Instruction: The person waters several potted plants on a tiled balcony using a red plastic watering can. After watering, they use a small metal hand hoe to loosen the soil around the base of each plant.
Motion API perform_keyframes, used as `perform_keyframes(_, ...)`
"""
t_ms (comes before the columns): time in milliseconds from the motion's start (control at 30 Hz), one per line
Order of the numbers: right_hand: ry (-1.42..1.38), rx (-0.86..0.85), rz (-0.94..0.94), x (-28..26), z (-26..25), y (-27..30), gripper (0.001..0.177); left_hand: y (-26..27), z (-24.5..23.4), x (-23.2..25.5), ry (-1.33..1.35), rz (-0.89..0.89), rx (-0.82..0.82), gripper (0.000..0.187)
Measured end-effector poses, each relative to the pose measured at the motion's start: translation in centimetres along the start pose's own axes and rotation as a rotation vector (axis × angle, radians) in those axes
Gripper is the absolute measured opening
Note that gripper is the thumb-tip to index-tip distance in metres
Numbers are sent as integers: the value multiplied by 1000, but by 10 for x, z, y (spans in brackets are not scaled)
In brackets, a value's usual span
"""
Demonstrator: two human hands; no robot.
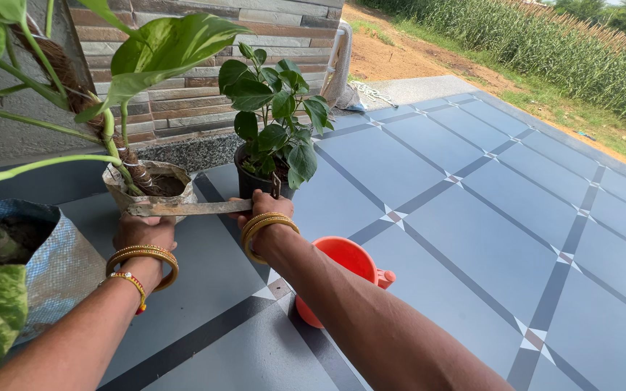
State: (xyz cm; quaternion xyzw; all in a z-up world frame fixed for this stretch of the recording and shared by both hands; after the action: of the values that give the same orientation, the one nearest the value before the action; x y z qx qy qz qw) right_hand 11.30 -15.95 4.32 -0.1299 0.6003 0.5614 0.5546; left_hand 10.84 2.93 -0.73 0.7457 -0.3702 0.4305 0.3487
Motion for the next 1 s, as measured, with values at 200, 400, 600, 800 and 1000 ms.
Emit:
perform_keyframes(200,10,-42,65,6,14,0,27,-21,19,-5,327,-207,28,54)
perform_keyframes(400,33,-71,126,14,29,-20,28,-29,28,7,318,-209,-44,62)
perform_keyframes(600,23,-138,143,28,43,-37,27,-36,29,8,420,-282,15,49)
perform_keyframes(800,-19,-121,200,42,51,-42,29,-90,56,-20,462,-293,-169,27)
perform_keyframes(1000,27,-95,186,37,54,-34,32,-114,60,-36,536,-359,-208,31)
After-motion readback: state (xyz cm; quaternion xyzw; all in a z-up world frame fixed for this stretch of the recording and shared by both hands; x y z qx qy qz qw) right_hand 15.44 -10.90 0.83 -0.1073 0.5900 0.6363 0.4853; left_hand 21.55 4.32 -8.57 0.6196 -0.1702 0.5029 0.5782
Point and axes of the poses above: each hand's wrist, its own y-axis away from the middle knuckle, its own z-axis out of the palm, x = y × z, the point moved 2 cm from there along -y, towards the middle knuckle, and after that the axes turned 3 degrees about -y, right-handed, at the moved point
